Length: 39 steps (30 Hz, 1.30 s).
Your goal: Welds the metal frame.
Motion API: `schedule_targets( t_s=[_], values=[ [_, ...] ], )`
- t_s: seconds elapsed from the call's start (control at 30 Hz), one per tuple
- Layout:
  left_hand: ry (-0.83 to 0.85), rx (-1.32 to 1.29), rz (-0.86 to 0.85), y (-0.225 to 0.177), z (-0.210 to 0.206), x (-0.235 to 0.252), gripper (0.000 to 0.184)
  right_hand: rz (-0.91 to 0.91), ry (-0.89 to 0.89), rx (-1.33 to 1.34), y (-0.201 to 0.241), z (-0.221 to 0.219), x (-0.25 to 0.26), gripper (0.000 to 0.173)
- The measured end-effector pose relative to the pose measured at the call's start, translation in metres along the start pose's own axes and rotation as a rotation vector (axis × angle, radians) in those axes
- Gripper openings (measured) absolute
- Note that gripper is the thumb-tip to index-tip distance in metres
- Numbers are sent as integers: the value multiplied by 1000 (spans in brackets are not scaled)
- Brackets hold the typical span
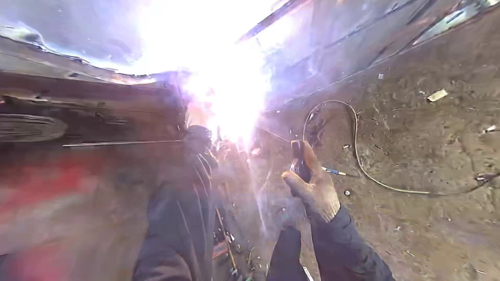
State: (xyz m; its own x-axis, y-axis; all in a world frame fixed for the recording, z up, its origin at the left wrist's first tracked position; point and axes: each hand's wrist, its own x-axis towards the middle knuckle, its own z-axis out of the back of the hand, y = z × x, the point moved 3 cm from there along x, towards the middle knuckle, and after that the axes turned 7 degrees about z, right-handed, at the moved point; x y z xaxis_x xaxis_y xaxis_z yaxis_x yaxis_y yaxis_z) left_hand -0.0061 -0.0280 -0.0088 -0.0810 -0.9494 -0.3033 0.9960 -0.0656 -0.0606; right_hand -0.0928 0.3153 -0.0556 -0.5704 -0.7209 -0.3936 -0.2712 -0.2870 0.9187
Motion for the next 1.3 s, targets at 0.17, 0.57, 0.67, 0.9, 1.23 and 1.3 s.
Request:
schedule_targets(
  t_s=[0.17, 0.57, 0.67, 0.9, 1.23, 1.3],
  values=[
    [-4, -59, -88, 12, -3, 7, 64, 57, -3, 9, -6, -2, 2, 97],
    [-7, -28, -85, 5, 6, -9, 74, 82, -25, 82, -12, 8, -17, 100],
    [-9, -49, -65, 5, 1, -9, 80, 78, 34, -102, -47, 38, -40, 97],
    [-39, -70, -71, 7, -4, -11, 82, -245, -125, -556, -129, 193, -131, 115],
    [-392, -182, -460, -21, -42, -116, 56, -486, -301, -767, -156, 265, -170, 106],
    [-224, -175, -649, -30, -106, -158, 39, -483, -381, -644, -176, 248, -155, 103]
  ],
)
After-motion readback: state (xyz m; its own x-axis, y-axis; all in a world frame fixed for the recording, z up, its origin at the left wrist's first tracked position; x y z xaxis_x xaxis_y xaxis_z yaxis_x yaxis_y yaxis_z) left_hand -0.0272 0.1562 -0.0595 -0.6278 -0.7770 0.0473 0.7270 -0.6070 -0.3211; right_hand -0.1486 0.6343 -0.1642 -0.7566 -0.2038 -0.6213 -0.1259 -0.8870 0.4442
